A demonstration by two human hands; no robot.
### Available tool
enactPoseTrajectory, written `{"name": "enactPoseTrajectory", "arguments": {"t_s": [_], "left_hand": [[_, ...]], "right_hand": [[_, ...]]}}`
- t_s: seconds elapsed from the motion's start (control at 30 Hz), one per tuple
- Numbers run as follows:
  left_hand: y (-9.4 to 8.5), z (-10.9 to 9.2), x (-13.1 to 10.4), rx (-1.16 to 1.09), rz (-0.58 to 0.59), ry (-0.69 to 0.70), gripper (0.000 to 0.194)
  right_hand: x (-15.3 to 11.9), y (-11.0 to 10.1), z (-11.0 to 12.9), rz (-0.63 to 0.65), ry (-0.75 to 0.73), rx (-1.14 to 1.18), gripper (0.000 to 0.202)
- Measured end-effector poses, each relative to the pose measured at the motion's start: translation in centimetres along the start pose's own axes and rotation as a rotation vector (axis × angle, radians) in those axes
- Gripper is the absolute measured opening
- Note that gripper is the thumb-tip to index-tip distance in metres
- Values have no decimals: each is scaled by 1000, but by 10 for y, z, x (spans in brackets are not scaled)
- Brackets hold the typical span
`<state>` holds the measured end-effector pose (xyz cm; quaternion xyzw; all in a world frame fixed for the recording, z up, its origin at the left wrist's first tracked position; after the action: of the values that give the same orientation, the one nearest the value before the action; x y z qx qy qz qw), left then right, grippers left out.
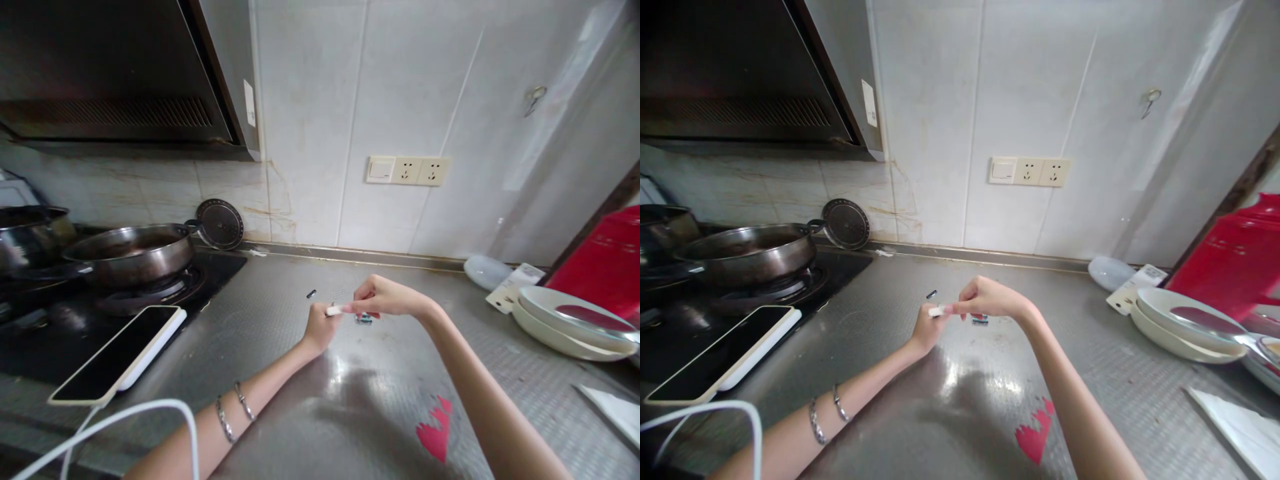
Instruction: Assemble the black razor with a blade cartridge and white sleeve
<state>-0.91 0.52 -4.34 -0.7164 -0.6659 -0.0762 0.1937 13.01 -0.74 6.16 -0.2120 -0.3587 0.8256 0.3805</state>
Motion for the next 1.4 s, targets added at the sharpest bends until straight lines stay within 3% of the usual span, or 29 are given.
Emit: {"name": "enactPoseTrajectory", "arguments": {"t_s": [0.23, 0.4, 0.53, 0.77, 1.03, 1.23, 1.4], "left_hand": [[1, -1, -1, 2, -10, -28, 35], [2, 0, -3, -2, -4, -27, 34], [0, -5, -3, -25, -12, -12, 36], [-7, -10, 1, -62, -71, -41, 40], [-5, 2, 4, -83, -78, -92, 40], [-4, 2, 4, -118, -94, -96, 39], [-2, 3, 5, -134, -59, -101, 37]], "right_hand": [[-10, -12, -9, -8, 38, -11, 45], [-6, -4, 0, 7, 19, 8, 43], [-9, -9, -12, 44, 59, -15, 45], [-20, -37, -44, -155, 143, -114, 43], [-14, -43, -47, -448, 105, -117, 39], [0, -28, -50, -473, 338, -270, 37], [16, 21, -59, -432, 531, -479, 37]]}}
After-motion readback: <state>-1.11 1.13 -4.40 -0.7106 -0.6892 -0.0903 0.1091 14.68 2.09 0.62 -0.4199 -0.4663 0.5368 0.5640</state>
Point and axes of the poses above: each hand's wrist, its own x-axis towards the middle knuckle, its own y-axis out of the palm, z = x × y, the point moved 3 cm from there along x, towards the middle knuckle, and after that the axes turned 1 degree about y, right-handed, at the moved point
